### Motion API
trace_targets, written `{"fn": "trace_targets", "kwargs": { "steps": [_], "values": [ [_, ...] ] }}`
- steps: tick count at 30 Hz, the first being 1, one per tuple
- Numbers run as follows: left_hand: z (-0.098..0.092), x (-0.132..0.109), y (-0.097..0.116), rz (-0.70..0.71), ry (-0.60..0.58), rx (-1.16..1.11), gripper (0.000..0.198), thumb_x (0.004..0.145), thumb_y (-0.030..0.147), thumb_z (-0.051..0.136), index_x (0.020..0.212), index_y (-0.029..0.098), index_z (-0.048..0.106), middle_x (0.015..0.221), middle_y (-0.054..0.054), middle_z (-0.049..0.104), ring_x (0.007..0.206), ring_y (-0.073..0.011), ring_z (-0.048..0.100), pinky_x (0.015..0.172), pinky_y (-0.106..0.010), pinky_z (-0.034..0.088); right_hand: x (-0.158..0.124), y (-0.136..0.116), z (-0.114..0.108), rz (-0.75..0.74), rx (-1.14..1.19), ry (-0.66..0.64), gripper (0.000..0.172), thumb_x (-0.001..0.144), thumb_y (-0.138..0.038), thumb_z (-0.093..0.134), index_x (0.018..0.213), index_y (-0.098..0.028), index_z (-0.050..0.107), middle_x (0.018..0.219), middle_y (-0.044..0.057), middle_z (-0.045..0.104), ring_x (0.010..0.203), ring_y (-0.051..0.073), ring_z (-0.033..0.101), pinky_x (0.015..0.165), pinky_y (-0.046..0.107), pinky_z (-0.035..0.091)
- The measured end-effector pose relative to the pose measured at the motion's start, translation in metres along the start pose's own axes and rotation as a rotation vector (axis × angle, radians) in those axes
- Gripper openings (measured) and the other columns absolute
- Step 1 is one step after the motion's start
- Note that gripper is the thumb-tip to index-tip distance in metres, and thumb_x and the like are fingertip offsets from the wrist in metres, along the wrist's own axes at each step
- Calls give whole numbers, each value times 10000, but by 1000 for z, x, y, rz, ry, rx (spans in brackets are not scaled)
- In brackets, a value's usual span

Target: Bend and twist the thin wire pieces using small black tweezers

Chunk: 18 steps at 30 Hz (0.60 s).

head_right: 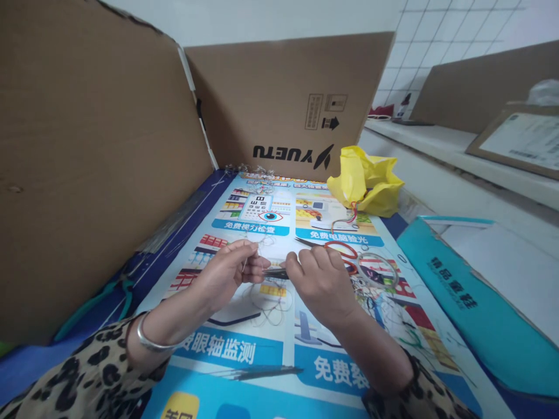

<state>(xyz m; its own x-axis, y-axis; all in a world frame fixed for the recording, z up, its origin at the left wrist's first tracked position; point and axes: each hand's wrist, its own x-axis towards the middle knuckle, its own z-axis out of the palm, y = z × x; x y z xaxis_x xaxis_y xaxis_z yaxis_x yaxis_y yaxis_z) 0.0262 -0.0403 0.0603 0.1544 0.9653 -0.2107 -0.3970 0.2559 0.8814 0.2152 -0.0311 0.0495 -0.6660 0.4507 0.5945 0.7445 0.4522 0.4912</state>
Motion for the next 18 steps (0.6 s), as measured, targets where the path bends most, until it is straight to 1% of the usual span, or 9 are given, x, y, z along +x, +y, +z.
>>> {"fn": "trace_targets", "kwargs": {
  "steps": [6,12,18],
  "values": [
    [-1,1,-3,-8,-3,4,227,760,348,596,757,160,470,689,-63,671,539,-108,586,550,-247,480,0,0,2,-12,-3,-13,119,836,-194,492,878,-183,602,677,29,544,717,178,402,689,352,252],
    [-2,2,-4,-24,-16,-1,244,752,363,601,743,165,459,690,-57,668,546,-111,587,555,-257,484,0,0,3,-23,20,-28,128,843,-203,482,875,-182,603,671,26,536,708,178,400,679,355,246],
    [0,0,-3,-22,-15,17,254,748,370,601,725,164,455,684,-52,663,532,-102,581,544,-242,471,-2,1,7,-16,67,-41,144,851,-181,460,859,-176,604,645,25,522,683,166,403,670,339,251]
  ]
}}
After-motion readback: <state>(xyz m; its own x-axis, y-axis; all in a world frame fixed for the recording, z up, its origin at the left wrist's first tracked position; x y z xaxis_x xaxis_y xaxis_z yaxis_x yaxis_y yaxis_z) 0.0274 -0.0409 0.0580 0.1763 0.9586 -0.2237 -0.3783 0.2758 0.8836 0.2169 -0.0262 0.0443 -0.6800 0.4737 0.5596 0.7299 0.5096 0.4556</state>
